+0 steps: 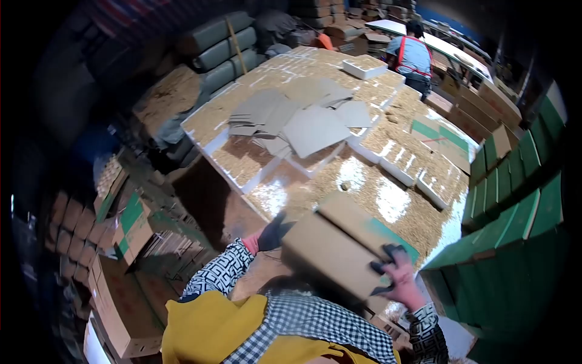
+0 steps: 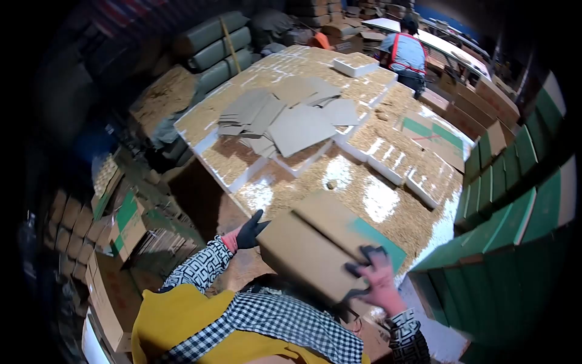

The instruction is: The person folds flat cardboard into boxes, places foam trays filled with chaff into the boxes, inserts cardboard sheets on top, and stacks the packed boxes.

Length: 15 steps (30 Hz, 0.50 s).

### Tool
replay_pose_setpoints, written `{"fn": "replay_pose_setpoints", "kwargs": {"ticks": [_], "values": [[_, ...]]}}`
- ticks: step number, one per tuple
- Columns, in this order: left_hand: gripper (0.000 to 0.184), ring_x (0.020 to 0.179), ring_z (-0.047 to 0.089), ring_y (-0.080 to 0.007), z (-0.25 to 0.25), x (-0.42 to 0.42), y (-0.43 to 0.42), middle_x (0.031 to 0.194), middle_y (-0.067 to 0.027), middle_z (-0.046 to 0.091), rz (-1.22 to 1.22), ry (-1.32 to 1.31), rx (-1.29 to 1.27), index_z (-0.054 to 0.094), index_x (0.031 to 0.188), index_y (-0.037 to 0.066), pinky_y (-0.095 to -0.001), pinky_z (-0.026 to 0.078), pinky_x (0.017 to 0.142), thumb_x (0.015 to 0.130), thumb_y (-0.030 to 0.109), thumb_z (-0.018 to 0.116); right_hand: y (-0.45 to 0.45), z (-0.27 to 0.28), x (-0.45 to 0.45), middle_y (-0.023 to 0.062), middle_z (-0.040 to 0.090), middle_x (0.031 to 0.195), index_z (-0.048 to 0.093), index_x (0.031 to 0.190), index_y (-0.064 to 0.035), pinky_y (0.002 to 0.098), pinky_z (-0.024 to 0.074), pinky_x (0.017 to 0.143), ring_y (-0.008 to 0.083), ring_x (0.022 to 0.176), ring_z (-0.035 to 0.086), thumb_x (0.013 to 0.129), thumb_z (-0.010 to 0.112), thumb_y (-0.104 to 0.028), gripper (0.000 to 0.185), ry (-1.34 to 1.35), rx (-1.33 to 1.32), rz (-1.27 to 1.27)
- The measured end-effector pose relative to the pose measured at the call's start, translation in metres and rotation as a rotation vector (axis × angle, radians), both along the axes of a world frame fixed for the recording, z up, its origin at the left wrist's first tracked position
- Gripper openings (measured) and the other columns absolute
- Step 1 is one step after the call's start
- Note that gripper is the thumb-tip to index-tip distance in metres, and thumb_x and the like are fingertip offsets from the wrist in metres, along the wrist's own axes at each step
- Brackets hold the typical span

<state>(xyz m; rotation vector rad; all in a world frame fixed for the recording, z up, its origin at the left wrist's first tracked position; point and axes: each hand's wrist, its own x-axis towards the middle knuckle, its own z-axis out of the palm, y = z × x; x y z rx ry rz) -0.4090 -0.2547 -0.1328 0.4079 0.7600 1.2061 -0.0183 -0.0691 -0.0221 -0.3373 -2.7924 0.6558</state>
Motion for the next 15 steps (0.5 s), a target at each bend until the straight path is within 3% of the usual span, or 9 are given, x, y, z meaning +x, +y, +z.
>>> {"fn": "replay_pose_setpoints", "kwargs": {"ticks": [1, 3, 5, 7, 8, 10, 11, 13, 15], "values": [[0.074, 0.134, 0.036, -0.0174, 0.032, 0.005, 0.004, 0.144, -0.0107, 0.042, 0.009, -0.274, 0.033, 0.031, 0.145, 0.002, -0.0334, 0.023, 0.114, 0.097, 0.059, 0.028, 0.016, -0.018, 0.007, 0.0166, 0.046, 0.136, 0.058, 0.124, -0.0139, 0.0489, 0.0318, 0.107, 0.0376, 0.127, 0.041, 0.048, 0.087, -0.032, 0.083, 0.099, -0.144, -0.153], [0.08, 0.137, 0.032, -0.024, 0.087, 0.018, 0.014, 0.149, -0.0133, 0.034, 0.114, 0.177, 0.313, 0.027, 0.147, 0.002, -0.0352, 0.021, 0.115, 0.093, 0.061, 0.039, 0.031, -0.038, 0.001, 0.0142, 0.052, 0.131, 0.049, 0.129, 0.0008, 0.0373, 0.0426, 0.098, 0.0271, 0.117, 0.053, 0.079, 0.074, -0.031, 0.065, 0.488, -0.994, -0.511], [0.082, 0.138, 0.031, -0.0248, 0.106, 0.021, 0.032, 0.151, -0.0155, 0.03, -0.118, 0.682, 0.179, 0.022, 0.148, 0.002, -0.0351, 0.024, 0.114, 0.091, 0.054, 0.05, 0.072, -0.157, 0.03, 0.0101, 0.059, 0.121, 0.053, 0.124, 0.0008, 0.0331, 0.0461, 0.089, 0.0204, 0.107, 0.056, 0.098, 0.048, -0.02, 0.034, 0.38, -0.913, -0.493], [0.088, 0.138, 0.031, -0.0267, 0.096, 0.044, 0.068, 0.15, -0.0193, 0.03, -0.148, 1.007, -0.001, 0.016, 0.149, 0.001, -0.0345, 0.027, 0.112, 0.088, 0.049, 0.058, 0.088, -0.25, 0.048, 0.0073, 0.061, 0.116, 0.054, 0.123, 0.0003, 0.0319, 0.0479, 0.085, 0.0187, 0.098, 0.058, 0.096, 0.05, -0.016, 0.032, 0.415, -1.741, -0.594], [0.085, 0.13, 0.039, -0.0277, 0.061, 0.049, 0.081, 0.144, -0.02, 0.038, -0.092, 0.939, 0.026, 0.019, 0.148, 0.0, -0.0347, 0.031, 0.109, 0.087, 0.043, 0.061, 0.099, -0.258, 0.073, 0.0072, 0.062, 0.114, 0.054, 0.123, 0.001, 0.0311, 0.0487, 0.083, 0.0182, 0.094, 0.06, 0.095, 0.049, -0.015, 0.032, 0.232, -1.242, -0.612], [0.083, 0.127, 0.043, -0.0287, 0.026, 0.061, 0.102, 0.141, -0.0209, 0.041, -0.012, 0.926, 0.082, 0.021, 0.147, 0.0, -0.0356, 0.033, 0.108, 0.086, 0.037, 0.064, 0.069, -0.102, 0.033, 0.0092, 0.065, 0.11, 0.05, 0.129, 0.0, 0.0301, 0.051, 0.079, 0.0179, 0.086, 0.063, 0.094, 0.05, -0.013, 0.037, 0.099, -0.418, -0.651], [0.083, 0.132, 0.039, -0.0286, 0.04, 0.069, 0.104, 0.144, -0.021, 0.038, -0.004, 0.97, 0.093, 0.021, 0.147, 0.0, -0.0362, 0.03, 0.11, 0.087, 0.036, 0.064, 0.062, -0.074, 0.03, 0.0151, 0.062, 0.117, 0.046, 0.135, -0.0031, 0.0336, 0.0478, 0.09, 0.0222, 0.103, 0.06, 0.092, 0.054, -0.013, 0.045, 0.375, -0.912, -0.875], [0.081, 0.132, 0.036, -0.0288, 0.111, 0.056, 0.08, 0.147, -0.0206, 0.034, -0.062, 0.937, 0.066, 0.021, 0.148, 0.002, -0.0372, 0.03, 0.109, 0.087, 0.038, 0.062, 0.041, -0.039, -0.005, 0.0186, 0.05, 0.13, 0.042, 0.139, -0.0055, 0.037, 0.0393, 0.1, 0.0286, 0.119, 0.048, 0.089, 0.061, -0.019, 0.056, 0.255, -0.625, -0.97], [0.08, 0.12, 0.048, -0.0304, -0.017, 0.014, 0.092, 0.14, -0.0201, 0.043, 0.218, 0.892, 0.355, 0.026, 0.147, 0.006, -0.0385, 0.039, 0.103, 0.087, 0.044, 0.061, 0.04, -0.043, -0.032, 0.0206, 0.043, 0.136, 0.037, 0.142, -0.0083, 0.0401, 0.0382, 0.102, 0.0362, 0.122, 0.046, 0.081, 0.07, -0.024, 0.071, 0.028, -0.171, -1.022]]}}
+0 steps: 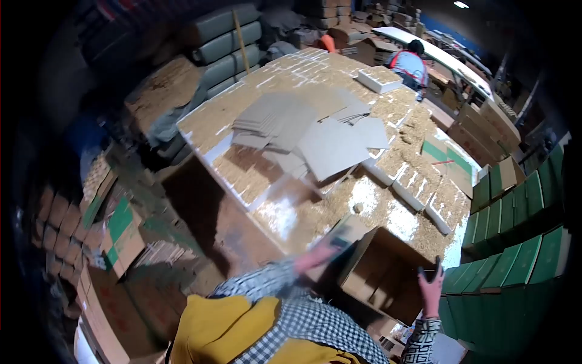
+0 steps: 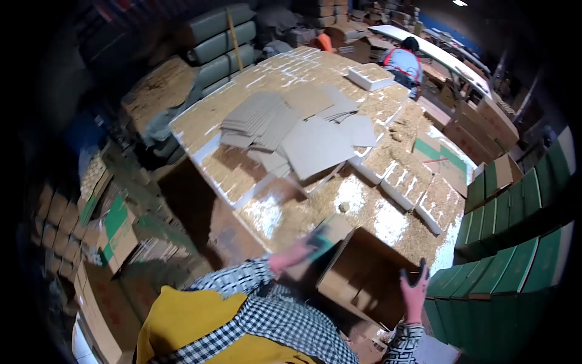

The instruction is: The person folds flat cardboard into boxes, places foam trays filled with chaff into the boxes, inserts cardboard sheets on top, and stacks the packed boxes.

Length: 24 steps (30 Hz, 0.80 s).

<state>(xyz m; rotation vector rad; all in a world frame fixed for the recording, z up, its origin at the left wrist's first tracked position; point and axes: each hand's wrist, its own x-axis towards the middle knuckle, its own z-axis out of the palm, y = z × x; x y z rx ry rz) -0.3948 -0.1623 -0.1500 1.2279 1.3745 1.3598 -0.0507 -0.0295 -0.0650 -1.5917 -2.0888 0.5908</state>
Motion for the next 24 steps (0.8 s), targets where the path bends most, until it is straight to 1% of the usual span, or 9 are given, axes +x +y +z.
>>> {"fn": "replay_pose_setpoints", "kwargs": {"ticks": [3, 4, 6, 8, 9, 10, 13, 20, 24], "values": [[0.039, 0.097, 0.059, -0.0354, -0.035, -0.141, -0.051, 0.109, -0.0211, 0.06, 1.017, 0.516, -0.3, 0.052, 0.118, 0.001, -0.0411, 0.049, 0.082, 0.085, 0.021, 0.062, 0.007, -0.011, -0.004, 0.0218, 0.046, 0.125, 0.036, 0.141, -0.0092, 0.0438, 0.0413, 0.097, 0.0403, 0.113, 0.048, 0.071, 0.077, -0.024, 0.082, -0.148, 0.085, -0.038], [0.045, 0.097, 0.06, -0.0362, -0.038, -0.187, -0.064, 0.108, -0.0218, 0.061, 1.215, 0.22, -0.58, 0.053, 0.12, 0.005, -0.0425, 0.05, 0.081, 0.086, 0.032, 0.063, 0.008, -0.014, -0.008, 0.0215, 0.047, 0.124, 0.035, 0.142, -0.01, 0.0433, 0.0423, 0.096, 0.0398, 0.114, 0.048, 0.069, 0.079, -0.026, 0.086, -0.203, 0.12, -0.041], [0.063, 0.11, 0.057, -0.0355, -0.145, -0.29, -0.087, 0.128, -0.021, 0.053, 1.405, 0.534, -1.261, 0.047, 0.13, 0.007, -0.0489, 0.049, 0.084, 0.09, 0.055, 0.048, 0.014, -0.02, -0.013, 0.0219, 0.046, 0.125, 0.033, 0.143, -0.0106, 0.0435, 0.043, 0.096, 0.0397, 0.115, 0.048, 0.069, 0.079, -0.027, 0.089, -0.259, 0.056, -0.087], [0.076, 0.123, 0.048, -0.0367, -0.172, -0.322, -0.08, 0.14, -0.0224, 0.042, 1.306, 0.287, -1.157, 0.036, 0.142, 0.007, -0.0461, 0.041, 0.098, 0.09, 0.062, 0.04, 0.018, -0.019, -0.02, 0.0229, 0.046, 0.125, 0.032, 0.143, -0.0111, 0.0441, 0.0437, 0.095, 0.0398, 0.115, 0.048, 0.07, 0.079, -0.031, 0.089, -0.285, 0.023, -0.097], [0.083, 0.131, 0.039, -0.036, -0.176, -0.324, -0.063, 0.143, -0.0243, 0.037, 1.364, 0.159, -0.78, 0.029, 0.146, 0.005, -0.0412, 0.032, 0.107, 0.089, 0.065, 0.041, 0.02, -0.016, -0.024, 0.023, 0.046, 0.125, 0.033, 0.142, -0.0113, 0.0442, 0.0439, 0.095, 0.0398, 0.115, 0.049, 0.07, 0.078, -0.032, 0.088, -0.319, 0.013, -0.11], [0.079, 0.135, 0.034, -0.0328, -0.099, -0.28, -0.049, 0.148, -0.0206, 0.033, 1.361, -0.11, -0.343, 0.025, 0.147, 0.004, -0.0413, 0.032, 0.108, 0.092, 0.056, 0.049, 0.021, -0.015, -0.025, 0.0231, 0.047, 0.125, 0.033, 0.142, -0.0115, 0.0442, 0.044, 0.094, 0.0399, 0.115, 0.049, 0.07, 0.078, -0.033, 0.088, -0.352, -0.002, -0.12], [0.07, 0.127, 0.042, -0.0242, -0.055, -0.24, -0.032, 0.143, -0.0117, 0.039, 1.43, -0.448, 0.193, 0.021, 0.146, 0.006, -0.0382, 0.04, 0.102, 0.091, 0.019, 0.063, 0.027, -0.022, -0.021, 0.0233, 0.047, 0.124, 0.034, 0.142, -0.0122, 0.0444, 0.0439, 0.094, 0.0401, 0.114, 0.049, 0.071, 0.078, -0.034, 0.087, -0.336, 0.032, -0.097], [0.06, 0.111, 0.051, -0.0211, -0.031, -0.225, -0.058, 0.126, -0.0083, 0.05, 1.411, -0.515, 0.256, 0.041, 0.133, 0.004, -0.0356, 0.042, 0.095, 0.08, 0.003, 0.069, 0.023, -0.031, -0.013, 0.0219, 0.045, 0.128, 0.039, 0.137, -0.0089, 0.0458, 0.0404, 0.097, 0.0409, 0.118, 0.044, 0.07, 0.078, -0.032, 0.081, -0.333, 0.142, -0.065], [0.055, 0.11, 0.056, -0.027, -0.012, -0.164, -0.125, 0.122, -0.0137, 0.057, 0.939, -0.69, 0.302, 0.045, 0.133, 0.002, -0.0393, 0.046, 0.096, 0.08, 0.01, 0.059, 0.022, -0.027, -0.012, 0.0217, 0.041, 0.135, 0.045, 0.134, -0.0138, 0.0489, 0.0382, 0.099, 0.0403, 0.123, 0.041, 0.07, 0.078, -0.035, 0.075, -0.309, 0.182, -0.077]]}}
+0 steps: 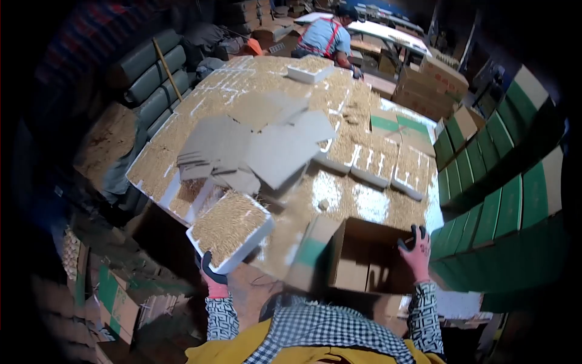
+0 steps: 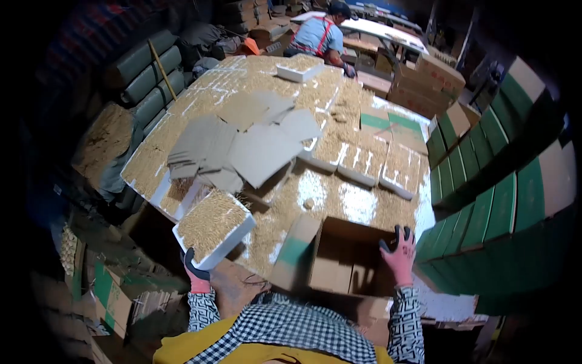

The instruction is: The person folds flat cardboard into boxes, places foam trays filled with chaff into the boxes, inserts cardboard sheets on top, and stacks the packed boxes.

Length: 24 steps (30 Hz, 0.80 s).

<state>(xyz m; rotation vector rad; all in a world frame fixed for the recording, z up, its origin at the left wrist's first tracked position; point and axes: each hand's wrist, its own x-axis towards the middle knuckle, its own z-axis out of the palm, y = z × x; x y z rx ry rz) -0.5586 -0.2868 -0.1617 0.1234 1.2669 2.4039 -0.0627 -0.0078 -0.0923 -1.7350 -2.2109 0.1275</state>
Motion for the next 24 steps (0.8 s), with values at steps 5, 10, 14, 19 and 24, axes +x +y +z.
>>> {"fn": "replay_pose_setpoints", "kwargs": {"ticks": [5, 10, 14, 19, 24], "values": [[0.054, 0.109, 0.059, -0.0328, 0.053, 0.076, 0.025, 0.122, -0.02, 0.058, -0.307, -0.093, 0.002, 0.047, 0.13, -0.005, -0.0431, 0.047, 0.095, 0.087, 0.027, 0.054, -0.008, 0.018, -0.011, 0.0175, 0.05, 0.128, 0.056, 0.122, -0.0098, 0.0504, 0.0366, 0.1, 0.0399, 0.12, 0.043, 0.073, 0.075, -0.025, 0.055, 0.09, 0.249, 0.182], [0.056, 0.103, 0.061, -0.028, 0.075, 0.153, 0.128, 0.121, -0.0182, 0.058, -0.761, -0.106, 0.079, 0.047, 0.129, -0.003, -0.0401, 0.051, 0.091, 0.087, 0.033, 0.057, -0.016, 0.02, 0.005, 0.015, 0.058, 0.127, 0.044, 0.138, -0.0037, 0.0363, 0.0415, 0.101, 0.025, 0.118, 0.054, 0.089, 0.063, -0.036, 0.062, 1.511, -0.442, 0.314], [0.057, 0.122, 0.05, -0.0263, 0.095, 0.224, 0.168, 0.132, -0.0164, 0.051, -0.84, 0.343, -0.046, 0.039, 0.137, -0.002, -0.0373, 0.041, 0.104, 0.094, 0.032, 0.053, -0.027, 0.069, 0.024, 0.0128, 0.05, 0.131, 0.035, 0.143, -0.001, 0.032, 0.0401, 0.101, 0.0203, 0.117, 0.052, 0.095, 0.054, -0.019, 0.055, 1.31, -0.497, 0.195], [0.043, 0.121, 0.048, -0.0252, 0.061, 0.234, 0.189, 0.13, -0.0163, 0.049, -0.691, 0.935, -0.114, 0.045, 0.134, 0.003, -0.0332, 0.037, 0.105, 0.094, 0.019, 0.053, -0.081, 0.094, 0.064, 0.0131, 0.057, 0.118, 0.044, 0.131, 0.0074, 0.0301, 0.0457, 0.09, 0.0191, 0.107, 0.056, 0.083, 0.062, -0.015, 0.056, 1.322, -0.343, -0.072], [0.042, 0.118, 0.049, -0.0191, 0.075, 0.234, 0.185, 0.127, -0.0105, 0.053, -0.854, 0.171, -0.196, 0.048, 0.13, 0.0, -0.0292, 0.037, 0.103, 0.091, 0.012, 0.059, -0.132, 0.122, 0.08, 0.0155, 0.054, 0.125, 0.039, 0.138, 0.0023, 0.0306, 0.0509, 0.081, 0.0226, 0.101, 0.06, 0.073, 0.066, -0.017, 0.074, 1.196, -0.31, -0.216]]}}
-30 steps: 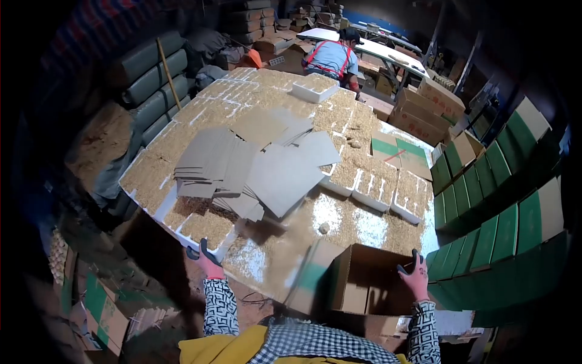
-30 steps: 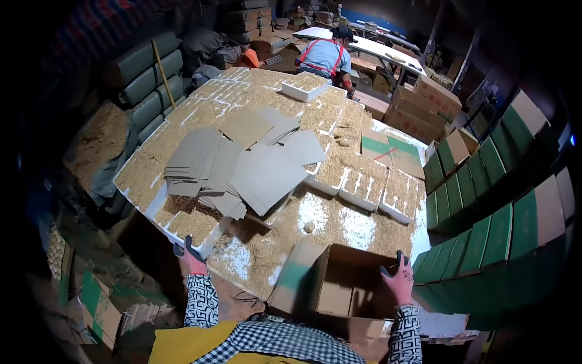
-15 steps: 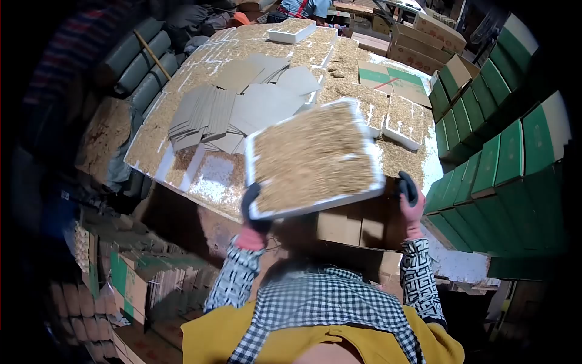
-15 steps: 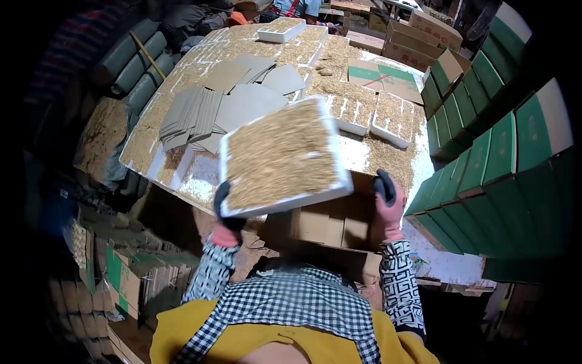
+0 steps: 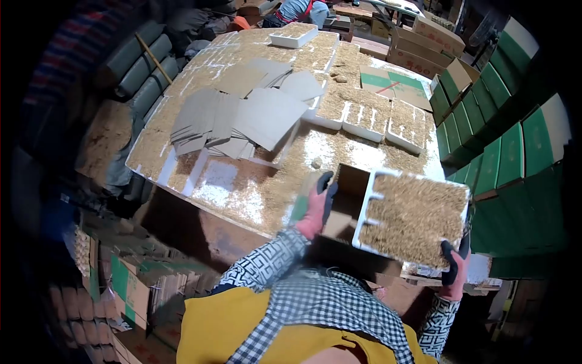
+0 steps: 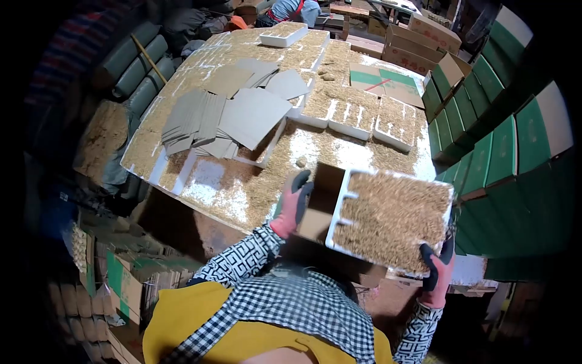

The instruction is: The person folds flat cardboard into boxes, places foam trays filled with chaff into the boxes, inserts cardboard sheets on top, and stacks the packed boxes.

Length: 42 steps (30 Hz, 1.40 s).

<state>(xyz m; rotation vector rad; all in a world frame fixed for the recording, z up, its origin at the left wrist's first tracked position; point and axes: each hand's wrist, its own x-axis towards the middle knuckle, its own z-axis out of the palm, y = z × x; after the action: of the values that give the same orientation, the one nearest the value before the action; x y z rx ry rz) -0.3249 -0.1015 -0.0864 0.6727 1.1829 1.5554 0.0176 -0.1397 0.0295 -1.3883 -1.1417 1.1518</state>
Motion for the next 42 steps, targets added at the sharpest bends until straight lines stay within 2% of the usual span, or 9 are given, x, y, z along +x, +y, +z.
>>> {"fn": "replay_pose_setpoints", "kwargs": {"ticks": [4, 7, 11, 20, 24, 26, 30, 35, 42], "values": [[0.035, 0.118, 0.051, -0.0196, -0.046, -0.031, 0.016, 0.123, -0.0105, 0.057, 0.011, -0.264, -0.115, 0.054, 0.126, 0.004, -0.0282, 0.04, 0.102, 0.094, 0.019, 0.057, 0.014, -0.044, -0.046, 0.0092, 0.05, 0.131, 0.033, 0.145, -0.004, 0.0274, 0.052, 0.074, 0.0153, 0.085, 0.06, 0.074, 0.065, -0.002, 0.078, 0.146, -0.073, 0.075], [0.064, 0.131, 0.038, -0.035, -0.015, -0.094, 0.044, 0.142, -0.02, 0.038, 0.232, 1.471, -0.229, 0.039, 0.137, 0.001, -0.0521, 0.029, 0.108, 0.091, 0.04, 0.057, 0.026, -0.048, -0.085, 0.0081, 0.049, 0.133, 0.03, 0.147, -0.0045, 0.0244, 0.049, 0.08, 0.0133, 0.099, 0.056, 0.082, 0.066, -0.003, 0.074, 0.164, -0.127, 0.135], [0.097, 0.132, 0.033, -0.0415, -0.059, -0.195, 0.109, 0.145, -0.0224, 0.034, 0.111, 2.097, -0.369, 0.034, 0.142, 0.004, -0.0591, 0.025, 0.106, 0.068, 0.058, 0.068, 0.038, -0.062, -0.081, 0.0201, 0.053, 0.128, 0.027, 0.146, -0.0013, 0.0333, 0.0429, 0.094, 0.0251, 0.111, 0.055, 0.088, 0.063, -0.022, 0.071, -0.307, -0.045, 0.206], [0.052, 0.124, 0.049, -0.03, -0.028, -0.11, 0.062, 0.133, -0.0228, 0.051, -0.398, 0.61, 0.033, 0.048, 0.132, -0.002, -0.0356, 0.038, 0.105, 0.092, 0.028, 0.06, 0.042, -0.078, -0.104, 0.0322, 0.052, 0.126, 0.021, 0.138, 0.0178, 0.0393, 0.0426, 0.098, 0.0388, 0.117, 0.053, 0.093, 0.05, -0.041, 0.079, -0.963, -0.342, 0.434], [0.052, 0.119, 0.052, -0.0311, -0.021, -0.099, 0.056, 0.129, -0.0219, 0.054, -0.335, 0.929, 0.06, 0.053, 0.129, 0.0, -0.0419, 0.04, 0.102, 0.089, 0.032, 0.061, 0.054, -0.073, -0.112, 0.0182, 0.068, 0.102, 0.063, 0.107, 0.0045, 0.0359, 0.0517, 0.084, 0.0286, 0.097, 0.066, 0.088, 0.052, -0.038, 0.048, -1.361, -0.277, 0.498], [0.066, 0.126, 0.044, -0.0335, -0.014, -0.126, 0.081, 0.138, -0.0219, 0.044, 0.124, 1.97, 0.076, 0.05, 0.131, 0.001, -0.0471, 0.036, 0.104, 0.082, 0.043, 0.065, 0.069, -0.064, -0.116, 0.0141, 0.069, 0.101, 0.071, 0.094, -0.0012, 0.0359, 0.0531, 0.081, 0.0259, 0.096, 0.066, 0.085, 0.052, -0.034, 0.039, -1.423, -0.395, 0.632], [0.072, 0.122, 0.046, -0.0356, -0.035, -0.178, 0.113, 0.135, -0.0221, 0.044, 0.003, 2.349, -0.253, 0.047, 0.131, 0.003, -0.0483, 0.04, 0.1, 0.077, 0.045, 0.066, 0.078, -0.122, -0.112, 0.0134, 0.069, 0.091, 0.069, 0.091, -0.0008, 0.0374, 0.053, 0.075, 0.0295, 0.084, 0.067, 0.083, 0.055, -0.024, 0.029, -1.53, -0.032, 0.566], [0.03, 0.087, 0.063, -0.0336, -0.058, -0.263, 0.173, 0.095, -0.0194, 0.063, 0.023, 2.172, -0.011, 0.056, 0.109, 0.003, -0.0426, 0.053, 0.075, 0.087, 0.023, 0.054, 0.007, -0.066, -0.08, 0.0153, 0.064, 0.102, 0.058, 0.117, -0.0048, 0.0367, 0.0522, 0.078, 0.0294, 0.088, 0.064, 0.081, 0.065, -0.021, 0.039, -0.971, 0.407, 0.079], [0.015, 0.079, 0.063, -0.0325, 0.067, -0.23, 0.153, 0.085, -0.0124, 0.065, 0.346, 2.064, -0.056, 0.061, 0.091, 0.007, -0.0416, 0.049, 0.067, 0.085, 0.021, 0.06, 0.0, -0.244, 0.101, 0.0146, 0.064, 0.102, 0.061, 0.112, -0.0108, 0.042, 0.0479, 0.078, 0.0304, 0.095, 0.06, 0.071, 0.069, -0.044, 0.054, -1.036, -0.274, -0.244]]}}
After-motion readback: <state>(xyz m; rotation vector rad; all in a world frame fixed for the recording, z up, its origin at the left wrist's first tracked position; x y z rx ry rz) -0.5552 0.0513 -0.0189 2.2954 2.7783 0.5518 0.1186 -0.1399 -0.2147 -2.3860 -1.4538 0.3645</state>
